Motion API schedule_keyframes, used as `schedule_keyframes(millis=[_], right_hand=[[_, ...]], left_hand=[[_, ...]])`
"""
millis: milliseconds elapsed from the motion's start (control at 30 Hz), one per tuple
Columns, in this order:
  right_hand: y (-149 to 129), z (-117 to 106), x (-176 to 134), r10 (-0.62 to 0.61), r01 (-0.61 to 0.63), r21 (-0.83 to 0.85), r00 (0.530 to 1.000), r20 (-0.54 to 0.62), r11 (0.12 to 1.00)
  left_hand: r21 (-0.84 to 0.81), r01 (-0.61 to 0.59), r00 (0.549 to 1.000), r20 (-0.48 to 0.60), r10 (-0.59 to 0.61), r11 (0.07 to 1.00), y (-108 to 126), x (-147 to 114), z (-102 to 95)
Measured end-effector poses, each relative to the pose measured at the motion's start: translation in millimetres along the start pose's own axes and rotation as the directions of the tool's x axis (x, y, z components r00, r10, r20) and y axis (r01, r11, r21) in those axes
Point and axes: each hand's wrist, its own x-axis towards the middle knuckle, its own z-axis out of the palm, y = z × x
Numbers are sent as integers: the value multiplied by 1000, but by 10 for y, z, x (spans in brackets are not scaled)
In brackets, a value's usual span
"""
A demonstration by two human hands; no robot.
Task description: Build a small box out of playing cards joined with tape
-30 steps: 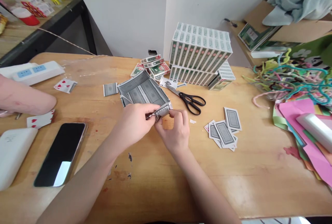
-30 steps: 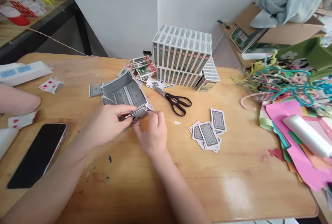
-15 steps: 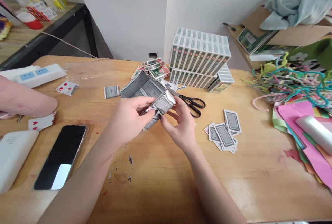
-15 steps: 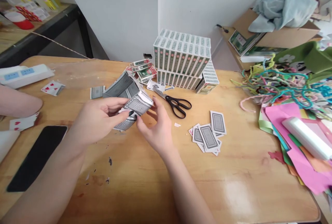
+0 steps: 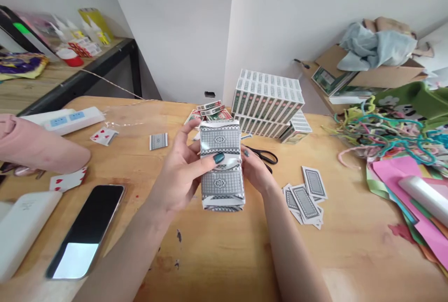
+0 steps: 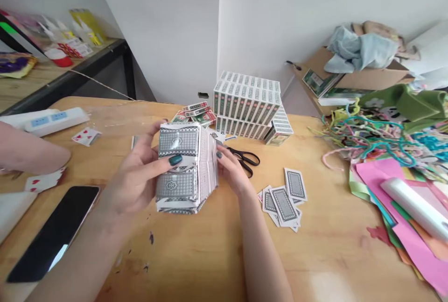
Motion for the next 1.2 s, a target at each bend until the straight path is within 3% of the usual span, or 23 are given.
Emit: schedule_keyframes(millis=[100,200,300,467,633,767,933,1200], right_hand=[[56,-62,-49,81,-87,129,996,45,988],[123,-77,-83,142,-134,253,990,-17,958],[138,-105,-94,196,-167,327,979,-58,930],[42,-229,-91,291,-226,389,949,-118,893],[-30,-294,-67,329,-279,359,940,-87,891],[-63,-293,-57,349,-302,331,933,-92,894],[-68,-293,-60,358,-312,289,926,-121,905],[-68,-278,-71,330,-289,240,931,-155,927]], left_hand=[[34,-38,997,64,36,999,58,-21,-38],[183,-77,989,141,51,980,99,-39,-73],[368,-160,983,147,113,916,99,-51,-113],[689,-355,928,176,329,632,62,-37,-231],[866,-398,896,294,334,304,116,-45,-304],[913,-358,910,293,294,197,164,-89,-312],[904,-425,854,382,354,51,181,-129,-319],[880,-457,813,471,342,-128,193,-173,-265]])
